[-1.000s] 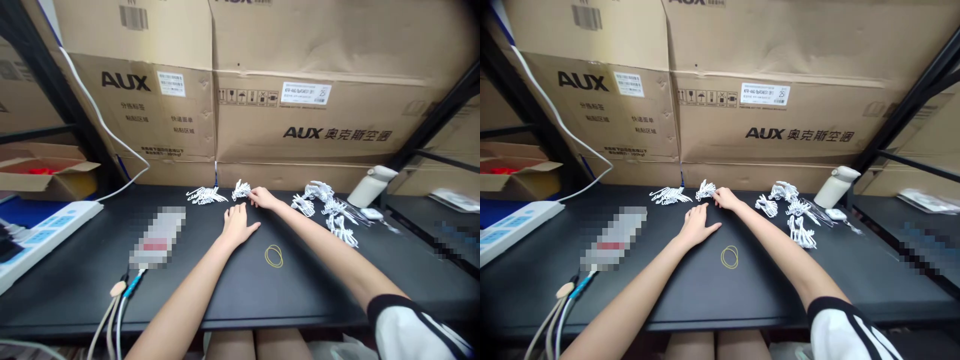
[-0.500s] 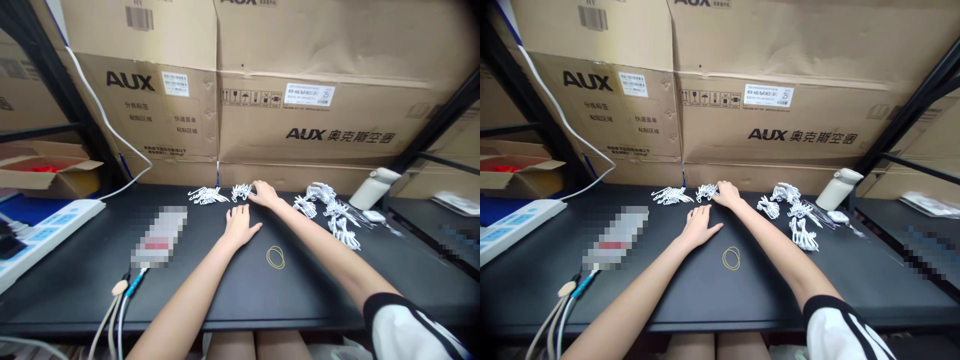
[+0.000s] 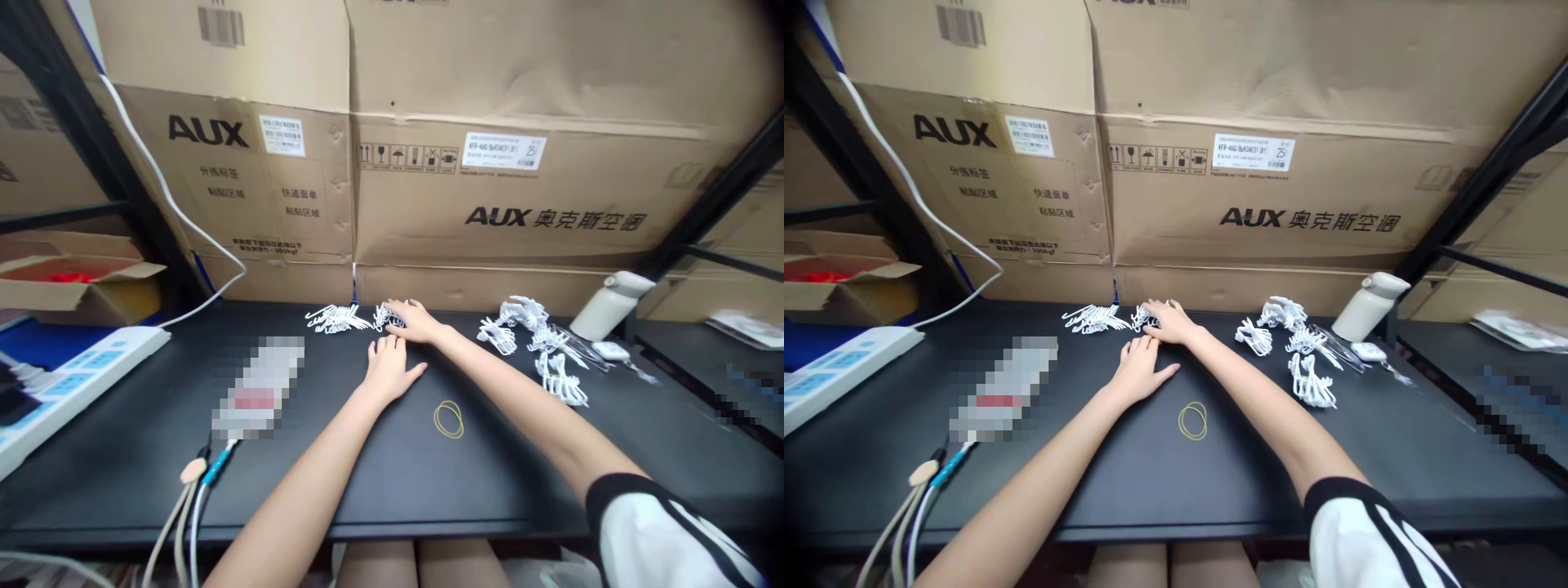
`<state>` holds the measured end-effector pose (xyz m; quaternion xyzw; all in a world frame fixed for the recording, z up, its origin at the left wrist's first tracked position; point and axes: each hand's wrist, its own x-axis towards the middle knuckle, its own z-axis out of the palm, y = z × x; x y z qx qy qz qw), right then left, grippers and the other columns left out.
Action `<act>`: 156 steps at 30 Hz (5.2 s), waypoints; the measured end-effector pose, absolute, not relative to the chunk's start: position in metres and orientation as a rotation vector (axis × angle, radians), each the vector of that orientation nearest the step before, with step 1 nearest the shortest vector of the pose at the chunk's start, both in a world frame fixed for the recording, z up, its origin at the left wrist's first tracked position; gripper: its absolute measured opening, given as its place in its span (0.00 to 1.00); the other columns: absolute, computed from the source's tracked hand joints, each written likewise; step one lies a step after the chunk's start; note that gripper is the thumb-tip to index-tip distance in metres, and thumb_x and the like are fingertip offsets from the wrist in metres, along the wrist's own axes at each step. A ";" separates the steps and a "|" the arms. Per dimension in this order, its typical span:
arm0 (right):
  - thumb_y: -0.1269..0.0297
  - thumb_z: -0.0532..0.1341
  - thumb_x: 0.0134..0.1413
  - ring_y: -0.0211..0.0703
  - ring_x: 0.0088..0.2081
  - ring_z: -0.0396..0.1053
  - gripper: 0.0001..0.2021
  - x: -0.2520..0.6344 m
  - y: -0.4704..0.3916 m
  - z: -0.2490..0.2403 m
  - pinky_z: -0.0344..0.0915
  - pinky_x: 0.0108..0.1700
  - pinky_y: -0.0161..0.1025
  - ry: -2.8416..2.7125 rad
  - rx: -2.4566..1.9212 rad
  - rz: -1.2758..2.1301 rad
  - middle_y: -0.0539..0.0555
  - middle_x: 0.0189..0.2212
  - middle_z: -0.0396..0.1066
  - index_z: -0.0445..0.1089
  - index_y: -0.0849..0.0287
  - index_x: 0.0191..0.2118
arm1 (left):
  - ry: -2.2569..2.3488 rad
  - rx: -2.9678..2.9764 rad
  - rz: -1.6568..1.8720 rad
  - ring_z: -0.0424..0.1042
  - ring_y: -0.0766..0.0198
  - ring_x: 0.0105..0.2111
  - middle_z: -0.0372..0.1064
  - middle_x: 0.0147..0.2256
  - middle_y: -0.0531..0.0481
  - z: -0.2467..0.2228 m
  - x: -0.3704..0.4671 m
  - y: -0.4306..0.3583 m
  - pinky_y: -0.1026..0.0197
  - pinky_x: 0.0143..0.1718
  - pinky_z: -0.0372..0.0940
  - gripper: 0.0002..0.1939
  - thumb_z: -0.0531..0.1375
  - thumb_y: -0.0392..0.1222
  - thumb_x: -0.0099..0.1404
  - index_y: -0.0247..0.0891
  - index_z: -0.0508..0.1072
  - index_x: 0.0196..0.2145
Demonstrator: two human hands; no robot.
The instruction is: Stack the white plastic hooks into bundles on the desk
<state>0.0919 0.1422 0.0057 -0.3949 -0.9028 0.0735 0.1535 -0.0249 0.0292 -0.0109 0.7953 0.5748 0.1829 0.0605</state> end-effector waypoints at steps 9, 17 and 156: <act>0.55 0.52 0.61 0.48 0.62 0.55 0.24 0.131 0.095 0.005 0.51 0.62 0.48 -2.098 -1.028 0.227 0.62 0.60 0.59 0.60 0.60 0.60 | 1.687 2.439 0.638 0.62 0.47 0.51 0.65 0.50 0.36 -0.014 -0.031 0.035 0.42 0.55 0.52 0.23 0.55 0.53 0.62 0.34 0.66 0.49; 0.62 0.60 0.52 0.57 0.55 0.60 0.20 0.234 0.066 -0.003 0.56 0.57 0.53 -1.769 -1.592 -0.140 0.66 0.53 0.64 0.65 0.63 0.51 | 1.693 2.451 0.642 0.62 0.48 0.51 0.65 0.50 0.39 -0.012 -0.030 0.036 0.42 0.55 0.52 0.21 0.55 0.52 0.62 0.37 0.66 0.48; 0.67 0.72 0.38 0.35 0.28 0.71 0.13 0.187 0.013 0.021 0.72 0.35 0.37 -1.508 -0.515 1.713 0.47 0.25 0.70 0.66 0.61 0.26 | 0.716 1.037 0.790 0.70 0.58 0.22 0.73 0.28 0.38 0.033 -0.035 0.020 0.58 0.25 0.64 0.44 0.47 0.76 0.52 0.31 0.74 0.40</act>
